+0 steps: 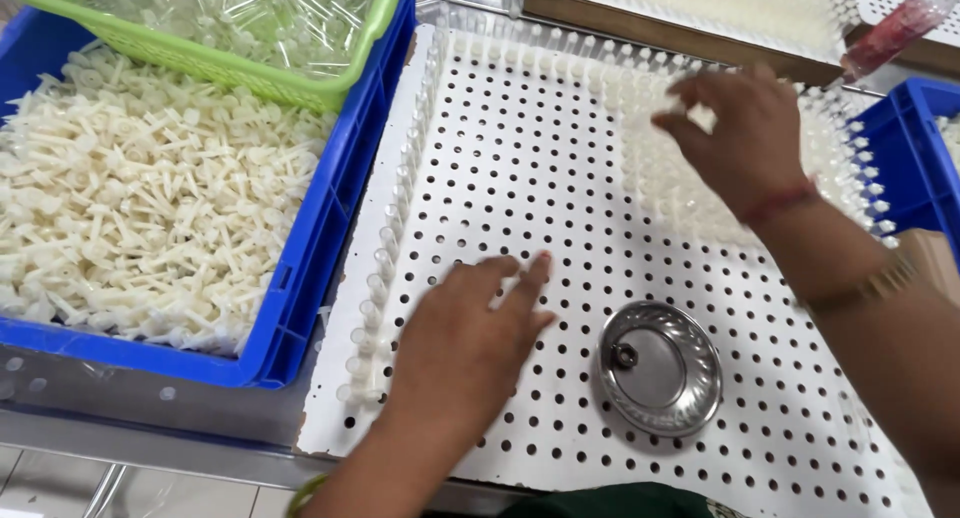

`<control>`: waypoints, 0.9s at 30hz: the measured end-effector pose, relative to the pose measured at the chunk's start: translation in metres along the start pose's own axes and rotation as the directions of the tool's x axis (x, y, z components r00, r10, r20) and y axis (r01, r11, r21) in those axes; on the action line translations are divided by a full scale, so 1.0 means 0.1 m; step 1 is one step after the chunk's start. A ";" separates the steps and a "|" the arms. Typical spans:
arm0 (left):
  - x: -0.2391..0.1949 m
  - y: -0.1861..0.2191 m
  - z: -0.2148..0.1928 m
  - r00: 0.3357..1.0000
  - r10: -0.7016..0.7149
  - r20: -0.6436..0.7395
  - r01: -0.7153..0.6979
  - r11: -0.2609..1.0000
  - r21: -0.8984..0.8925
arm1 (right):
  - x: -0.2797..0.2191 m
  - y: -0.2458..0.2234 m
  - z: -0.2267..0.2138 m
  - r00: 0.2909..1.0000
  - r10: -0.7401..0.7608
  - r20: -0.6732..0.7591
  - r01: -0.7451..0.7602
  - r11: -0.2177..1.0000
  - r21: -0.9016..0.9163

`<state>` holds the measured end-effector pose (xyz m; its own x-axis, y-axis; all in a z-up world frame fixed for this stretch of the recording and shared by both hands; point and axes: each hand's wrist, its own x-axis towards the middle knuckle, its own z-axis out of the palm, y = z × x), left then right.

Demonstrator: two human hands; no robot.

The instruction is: Assembling small plastic components into containers at a manufacturing station.

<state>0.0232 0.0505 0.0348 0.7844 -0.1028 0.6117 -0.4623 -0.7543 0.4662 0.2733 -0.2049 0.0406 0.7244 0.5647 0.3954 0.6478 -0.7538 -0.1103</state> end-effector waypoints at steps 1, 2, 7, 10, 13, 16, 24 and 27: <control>0.00 -0.07 -0.09 0.996 -0.086 0.037 0.084 0.995 0.046 | 0.15 0.14 0.18 0.998 -0.026 -0.060 0.021 0.996 -0.090; 0.01 -0.14 -0.17 0.982 -0.173 0.071 0.166 0.981 0.095 | 0.30 0.29 0.36 0.991 -0.058 -0.117 0.036 0.983 -0.180; -0.15 -0.70 -0.84 0.932 -0.348 -0.103 0.363 0.894 0.261 | 0.49 0.46 0.59 0.989 -0.112 -0.097 0.076 0.945 -0.318; -0.27 -1.24 -1.28 0.881 -0.443 -0.164 0.470 0.784 0.406 | 0.46 0.47 0.64 0.987 -0.140 -0.079 0.107 0.938 -0.329; -0.31 -1.76 -1.37 0.799 -0.599 -0.057 0.521 0.641 0.564 | 0.46 0.50 0.65 0.988 -0.134 -0.076 0.100 0.933 -0.345; -0.20 -2.03 -1.19 0.661 -0.740 0.127 0.485 0.550 0.679 | 0.48 0.52 0.61 0.992 -0.100 -0.073 0.067 0.930 -0.363; -0.23 -1.96 -1.15 0.608 -0.774 0.174 0.510 0.549 0.662 | 0.54 0.22 0.53 0.995 -0.068 -0.073 0.037 0.933 -0.359; -0.25 -2.03 -1.18 0.592 -0.786 0.181 0.488 0.528 0.695 | 0.23 -0.05 0.19 0.987 -0.106 -0.122 0.068 0.956 -0.285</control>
<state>0.0488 0.2823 0.0006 0.9022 0.4142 -0.1203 0.4262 -0.8990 0.1008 0.2916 -0.1819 0.0334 0.6172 0.5965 0.5131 0.6015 -0.7781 0.1809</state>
